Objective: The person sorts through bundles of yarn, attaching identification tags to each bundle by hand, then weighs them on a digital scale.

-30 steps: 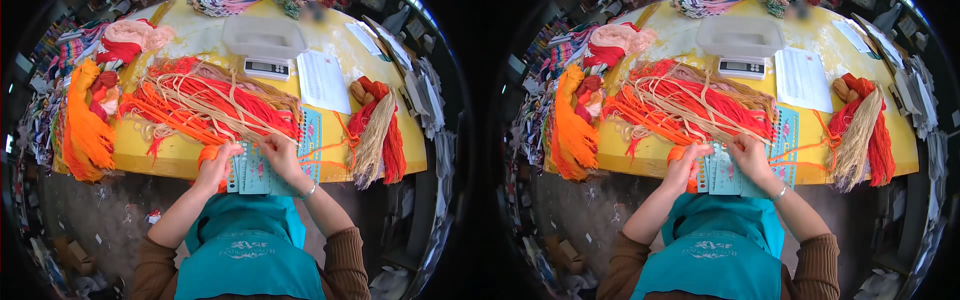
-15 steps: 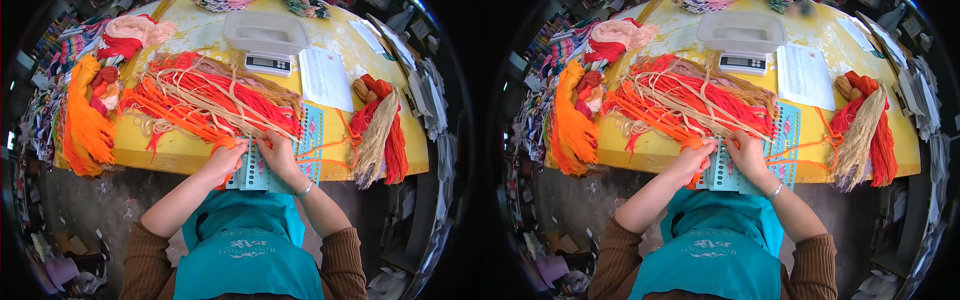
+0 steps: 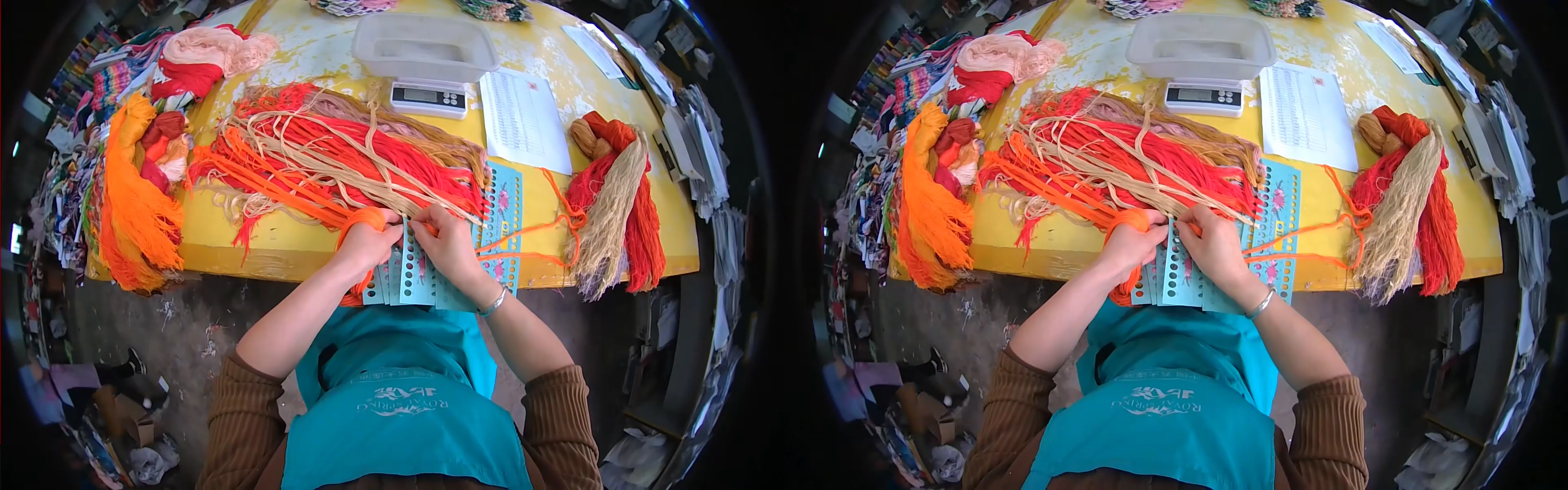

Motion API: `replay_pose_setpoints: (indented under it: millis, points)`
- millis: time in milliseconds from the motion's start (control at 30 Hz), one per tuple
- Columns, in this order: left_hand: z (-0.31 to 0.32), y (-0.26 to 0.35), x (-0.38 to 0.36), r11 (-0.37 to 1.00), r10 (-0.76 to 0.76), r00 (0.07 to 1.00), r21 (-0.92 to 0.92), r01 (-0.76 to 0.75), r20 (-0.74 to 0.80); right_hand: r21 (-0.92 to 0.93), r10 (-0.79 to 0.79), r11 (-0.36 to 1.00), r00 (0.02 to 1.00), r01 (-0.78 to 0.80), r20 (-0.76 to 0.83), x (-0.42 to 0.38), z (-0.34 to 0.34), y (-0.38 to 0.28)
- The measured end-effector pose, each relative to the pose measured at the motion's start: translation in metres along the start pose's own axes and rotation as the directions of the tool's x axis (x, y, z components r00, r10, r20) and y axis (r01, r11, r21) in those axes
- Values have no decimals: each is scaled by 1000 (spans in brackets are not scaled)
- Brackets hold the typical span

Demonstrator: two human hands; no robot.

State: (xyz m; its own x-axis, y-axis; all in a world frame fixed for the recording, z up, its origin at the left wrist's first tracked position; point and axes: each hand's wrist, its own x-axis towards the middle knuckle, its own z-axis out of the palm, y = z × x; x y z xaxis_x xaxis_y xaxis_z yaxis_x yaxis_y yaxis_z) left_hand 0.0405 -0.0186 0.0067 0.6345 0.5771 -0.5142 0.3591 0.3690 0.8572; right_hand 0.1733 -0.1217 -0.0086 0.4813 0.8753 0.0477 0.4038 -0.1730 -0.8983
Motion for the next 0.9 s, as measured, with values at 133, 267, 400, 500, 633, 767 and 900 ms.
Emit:
replay_pose_setpoints:
  millis: [133,267,400,500,633,767,900]
  points:
    - [-3,-3,4,987,24,1000,161,-24,5,-2,-16,1000,1000,16,14,2,-2,0]
    - [-23,-9,0,802,371,928,511,-310,-19,-82,8,997,994,1,109,6,-4,0]
    - [-38,-16,4,910,359,933,230,-345,-20,-172,45,985,986,-18,159,9,-5,-6]
    - [-27,7,-15,992,115,993,46,-116,14,-270,90,962,982,-42,165,7,-5,-15]
    - [-14,4,-18,990,140,957,-18,-140,256,-311,0,950,993,36,116,6,1,-6]
    - [-18,12,-21,988,13,970,-155,26,245,-148,45,988,993,-29,108,13,3,5]
    - [-12,-8,6,977,114,979,160,-141,169,89,102,987,957,-130,272,19,-7,2]
